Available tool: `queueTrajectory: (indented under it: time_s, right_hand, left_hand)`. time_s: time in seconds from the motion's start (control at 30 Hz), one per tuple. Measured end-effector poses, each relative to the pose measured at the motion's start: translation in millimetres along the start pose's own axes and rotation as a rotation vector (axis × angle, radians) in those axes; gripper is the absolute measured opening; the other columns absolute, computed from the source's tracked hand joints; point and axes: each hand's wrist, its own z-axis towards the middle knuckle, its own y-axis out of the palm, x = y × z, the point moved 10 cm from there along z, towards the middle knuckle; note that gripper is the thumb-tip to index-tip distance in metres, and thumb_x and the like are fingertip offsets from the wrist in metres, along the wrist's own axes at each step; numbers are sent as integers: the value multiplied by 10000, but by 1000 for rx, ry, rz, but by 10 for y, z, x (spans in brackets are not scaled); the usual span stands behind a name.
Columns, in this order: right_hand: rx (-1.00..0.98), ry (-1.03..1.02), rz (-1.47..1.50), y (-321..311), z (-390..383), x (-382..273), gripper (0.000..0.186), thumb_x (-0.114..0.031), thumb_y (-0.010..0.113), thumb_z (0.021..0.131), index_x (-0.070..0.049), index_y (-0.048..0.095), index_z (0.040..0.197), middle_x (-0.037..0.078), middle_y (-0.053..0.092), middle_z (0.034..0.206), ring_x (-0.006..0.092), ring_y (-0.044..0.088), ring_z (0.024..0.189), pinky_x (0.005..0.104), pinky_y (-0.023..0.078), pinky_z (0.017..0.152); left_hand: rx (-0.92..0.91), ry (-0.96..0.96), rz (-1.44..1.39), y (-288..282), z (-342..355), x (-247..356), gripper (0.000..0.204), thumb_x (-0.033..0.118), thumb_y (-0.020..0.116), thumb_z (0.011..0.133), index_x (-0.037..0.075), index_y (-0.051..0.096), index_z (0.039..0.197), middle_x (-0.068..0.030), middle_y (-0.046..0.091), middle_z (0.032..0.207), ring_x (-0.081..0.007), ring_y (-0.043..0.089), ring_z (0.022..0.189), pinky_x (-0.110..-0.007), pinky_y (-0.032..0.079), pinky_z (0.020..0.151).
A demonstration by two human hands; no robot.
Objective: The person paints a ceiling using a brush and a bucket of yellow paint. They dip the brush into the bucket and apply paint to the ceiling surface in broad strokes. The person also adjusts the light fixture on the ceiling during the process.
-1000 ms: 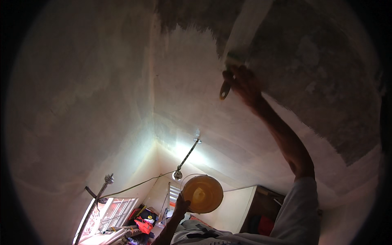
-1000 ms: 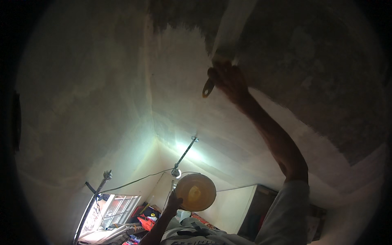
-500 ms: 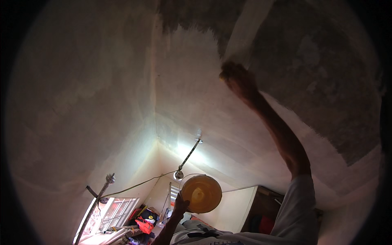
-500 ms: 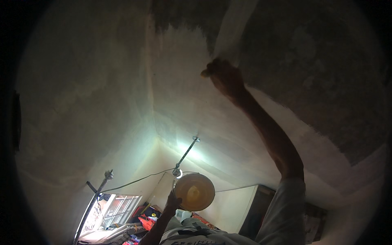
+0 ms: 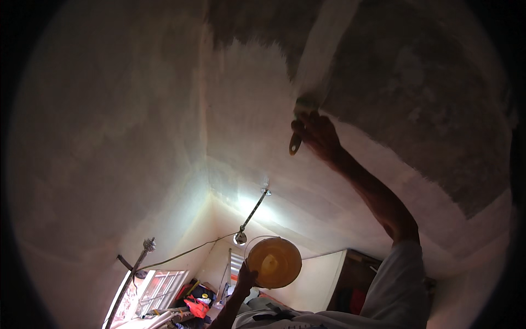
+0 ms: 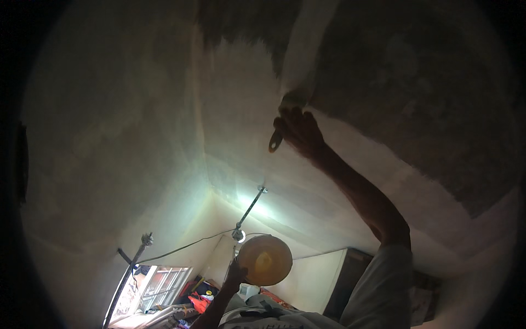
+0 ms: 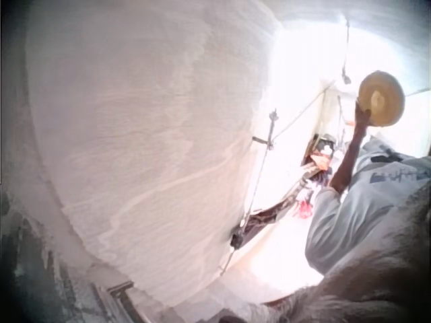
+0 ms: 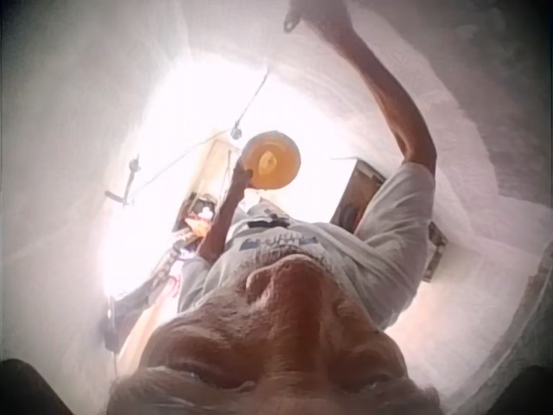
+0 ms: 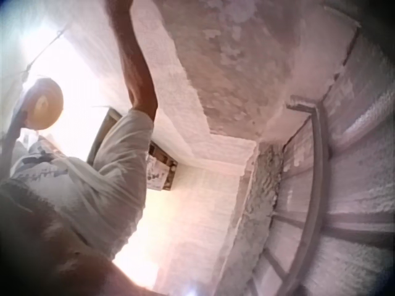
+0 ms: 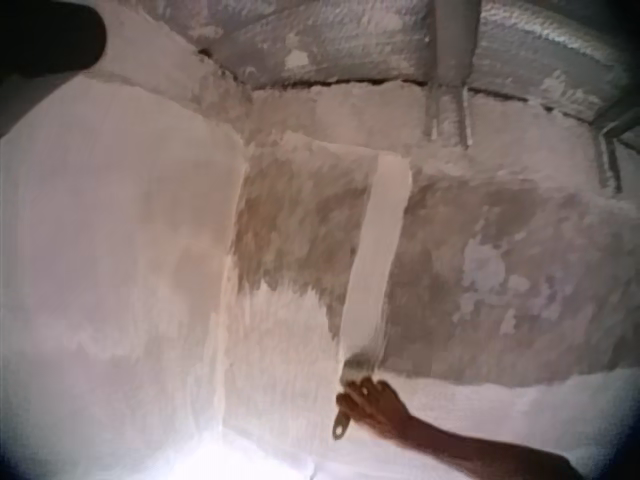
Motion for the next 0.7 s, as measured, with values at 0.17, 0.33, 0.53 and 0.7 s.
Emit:
queueTrajectory:
  time_s: [0.17, 0.33, 0.53, 0.7]
  right_hand:
    - [-152, 254, 345, 10, -152, 318, 208, -135, 674, 787, -148, 645, 992, 33, 650, 1053, 216, 622, 1020, 387, 542, 736]
    - [-93, 321, 158, -477, 201, 1259, 223, -185, 656, 869, -137, 677, 1085, 111, 669, 1061, 290, 648, 965, 353, 521, 823]
    - [248, 156, -18, -1211, 691, 1168, 269, -133, 714, 766, -169, 693, 1032, 72, 661, 1051, 265, 643, 934, 386, 524, 756]
    - [328, 28, 37, -674, -82, 741, 313, -135, 743, 703, -166, 691, 1010, 84, 623, 1097, 283, 614, 943, 402, 516, 738]
  left_hand:
    - [-11, 0, -49, -17, 32, -42, 628, -84, 519, 700, 49, 439, 1308, -80, 572, 1147, -209, 604, 1002, -334, 592, 733]
    - [-39, -20, -71, 54, 8, 24, 651, -94, 518, 691, 59, 420, 1316, -91, 566, 1136, -231, 616, 1000, -363, 628, 682]
    - [19, 14, 11, -53, 40, 47, 649, -80, 520, 686, 51, 426, 1315, -89, 565, 1139, -218, 607, 1003, -350, 617, 717]
    - [-28, -7, -66, 37, 22, 59, 659, -50, 544, 670, 42, 437, 1314, -83, 566, 1161, -201, 589, 1034, -343, 594, 755]
